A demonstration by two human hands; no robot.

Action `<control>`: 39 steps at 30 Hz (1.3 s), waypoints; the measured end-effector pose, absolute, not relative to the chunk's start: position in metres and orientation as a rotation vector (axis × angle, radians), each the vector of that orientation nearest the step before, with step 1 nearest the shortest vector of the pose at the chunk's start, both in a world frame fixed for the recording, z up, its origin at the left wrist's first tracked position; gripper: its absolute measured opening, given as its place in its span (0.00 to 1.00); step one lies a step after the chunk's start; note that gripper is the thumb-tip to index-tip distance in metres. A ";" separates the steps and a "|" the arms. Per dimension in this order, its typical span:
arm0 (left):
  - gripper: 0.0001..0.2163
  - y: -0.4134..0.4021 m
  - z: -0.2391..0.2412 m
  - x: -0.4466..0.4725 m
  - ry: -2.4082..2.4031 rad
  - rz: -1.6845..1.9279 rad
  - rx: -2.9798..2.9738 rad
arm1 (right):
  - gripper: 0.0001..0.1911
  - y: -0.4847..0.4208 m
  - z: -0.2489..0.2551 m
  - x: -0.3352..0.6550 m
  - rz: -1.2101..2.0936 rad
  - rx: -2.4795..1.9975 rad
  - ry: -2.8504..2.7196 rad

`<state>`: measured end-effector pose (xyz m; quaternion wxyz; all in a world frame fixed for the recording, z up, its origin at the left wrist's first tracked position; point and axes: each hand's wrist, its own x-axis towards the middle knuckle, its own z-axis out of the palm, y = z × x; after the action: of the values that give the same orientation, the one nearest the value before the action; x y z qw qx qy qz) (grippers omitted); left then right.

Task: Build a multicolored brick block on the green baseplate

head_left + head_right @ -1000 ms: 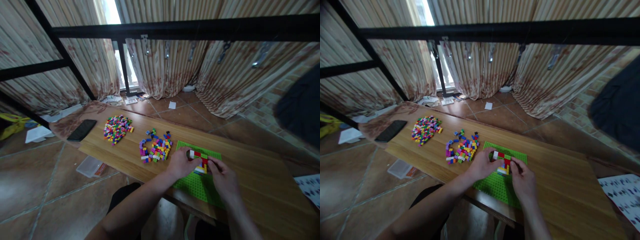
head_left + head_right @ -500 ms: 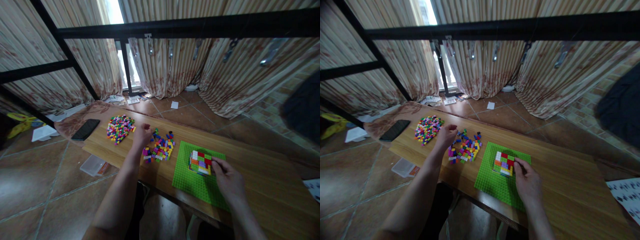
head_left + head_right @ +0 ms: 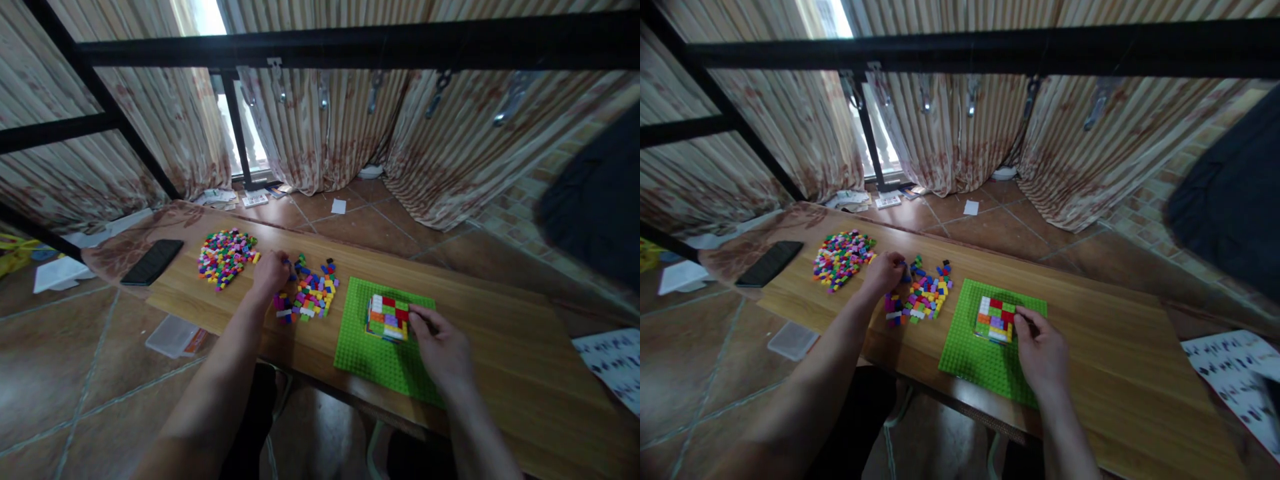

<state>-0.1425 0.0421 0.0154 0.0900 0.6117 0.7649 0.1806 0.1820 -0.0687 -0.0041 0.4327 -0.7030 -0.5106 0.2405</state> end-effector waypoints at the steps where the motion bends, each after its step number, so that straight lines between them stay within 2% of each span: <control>1: 0.14 0.042 0.017 -0.144 2.275 0.561 1.800 | 0.22 -0.068 -0.003 0.182 0.597 -1.743 -1.264; 5: 0.12 0.040 0.029 -0.135 2.097 0.947 1.674 | 0.21 -0.069 0.003 0.179 0.536 -1.697 -1.164; 7: 0.12 0.032 0.034 -0.117 1.775 1.263 1.539 | 0.20 -0.069 0.007 0.176 0.472 -1.644 -1.104; 9: 0.14 0.019 0.037 -0.090 1.400 1.421 1.391 | 0.17 -0.069 0.010 0.172 0.441 -1.559 -1.073; 11: 0.13 0.003 0.038 -0.061 1.103 1.414 1.262 | 0.14 -0.070 0.012 0.167 0.450 -1.453 -1.084; 14: 0.13 -0.021 0.039 -0.025 0.907 1.243 1.165 | 0.11 -0.074 0.016 0.162 0.470 -1.335 -1.189; 19: 0.14 -0.042 0.044 -0.001 0.749 1.056 1.002 | 0.14 -0.082 0.026 0.159 0.500 -1.241 -1.445; 25: 0.15 -0.045 0.043 0.009 0.687 0.986 0.878 | 0.15 -0.084 0.029 0.159 0.461 -1.189 -1.566; 31: 0.16 -0.043 0.040 0.014 0.671 0.938 0.875 | 0.10 -0.083 0.027 0.158 0.432 -1.247 -1.555; 39: 0.11 -0.029 0.035 0.001 0.951 1.043 1.065 | 0.14 -0.081 0.022 0.184 0.449 -1.458 -1.242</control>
<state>0.0006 -0.0289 0.0347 0.6342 0.4656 0.4158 0.4562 0.1839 -0.0812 0.0223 0.5540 -0.6170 -0.5256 0.1902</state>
